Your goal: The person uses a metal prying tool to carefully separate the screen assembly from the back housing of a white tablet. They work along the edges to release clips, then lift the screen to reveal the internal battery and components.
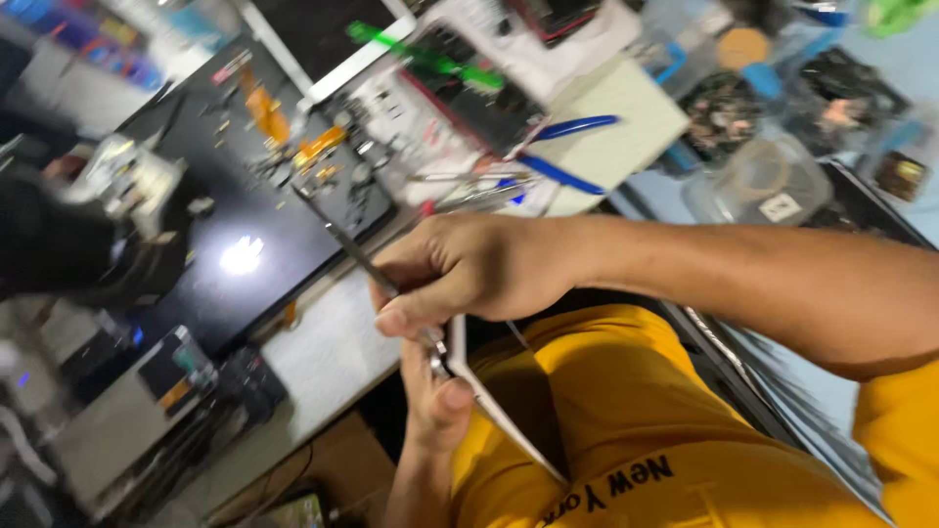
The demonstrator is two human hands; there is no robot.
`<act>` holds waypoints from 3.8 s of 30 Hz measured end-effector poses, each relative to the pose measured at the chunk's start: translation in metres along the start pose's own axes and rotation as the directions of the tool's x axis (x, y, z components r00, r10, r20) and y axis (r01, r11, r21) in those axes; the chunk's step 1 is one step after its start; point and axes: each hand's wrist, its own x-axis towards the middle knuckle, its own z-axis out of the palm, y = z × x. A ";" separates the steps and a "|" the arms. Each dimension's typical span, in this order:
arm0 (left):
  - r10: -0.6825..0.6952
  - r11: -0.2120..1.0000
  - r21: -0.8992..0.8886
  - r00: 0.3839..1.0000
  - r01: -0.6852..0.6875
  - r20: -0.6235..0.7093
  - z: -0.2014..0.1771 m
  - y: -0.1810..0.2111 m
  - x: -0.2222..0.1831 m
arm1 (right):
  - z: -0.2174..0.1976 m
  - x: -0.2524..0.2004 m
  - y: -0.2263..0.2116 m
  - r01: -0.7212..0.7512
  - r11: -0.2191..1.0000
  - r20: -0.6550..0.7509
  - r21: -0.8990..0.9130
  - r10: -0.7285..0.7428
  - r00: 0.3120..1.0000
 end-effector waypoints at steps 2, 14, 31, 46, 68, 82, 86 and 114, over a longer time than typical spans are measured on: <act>-0.003 1.000 -0.015 1.000 0.003 -0.006 -0.006 -0.006 -0.004 | -0.002 0.011 -0.006 -0.001 0.998 0.054 -0.066 0.004 0.999; 0.058 0.996 -0.068 0.994 -0.065 -0.096 0.007 0.027 0.009 | 0.019 0.008 0.022 0.161 0.963 -0.191 0.215 -0.121 0.974; -0.044 0.980 -0.195 0.998 0.036 -0.037 -0.003 0.027 0.015 | 0.032 -0.025 0.026 0.349 0.937 -0.426 -0.024 -0.325 0.844; -0.197 0.955 -0.230 0.980 0.185 -0.027 -0.001 0.029 0.022 | 0.028 -0.036 0.028 0.350 0.926 -0.634 0.143 -0.186 0.750; -0.163 0.941 -0.313 0.983 0.127 -0.090 -0.018 0.028 0.039 | 0.036 -0.049 0.045 0.332 0.939 -0.475 -0.090 -0.334 0.814; -0.217 0.954 -0.230 0.973 0.194 -0.079 -0.013 0.037 0.032 | 0.055 -0.065 0.067 0.367 0.930 -0.559 0.031 -0.288 0.778; -0.250 0.947 -0.230 0.965 0.226 -0.080 -0.011 0.039 0.030 | 0.056 -0.068 0.068 0.382 0.922 -0.539 -0.055 -0.350 0.767; -0.227 0.953 -0.225 0.969 0.202 -0.094 -0.011 0.034 0.029 | 0.048 -0.052 0.020 0.030 0.985 -0.508 -0.168 -0.112 0.854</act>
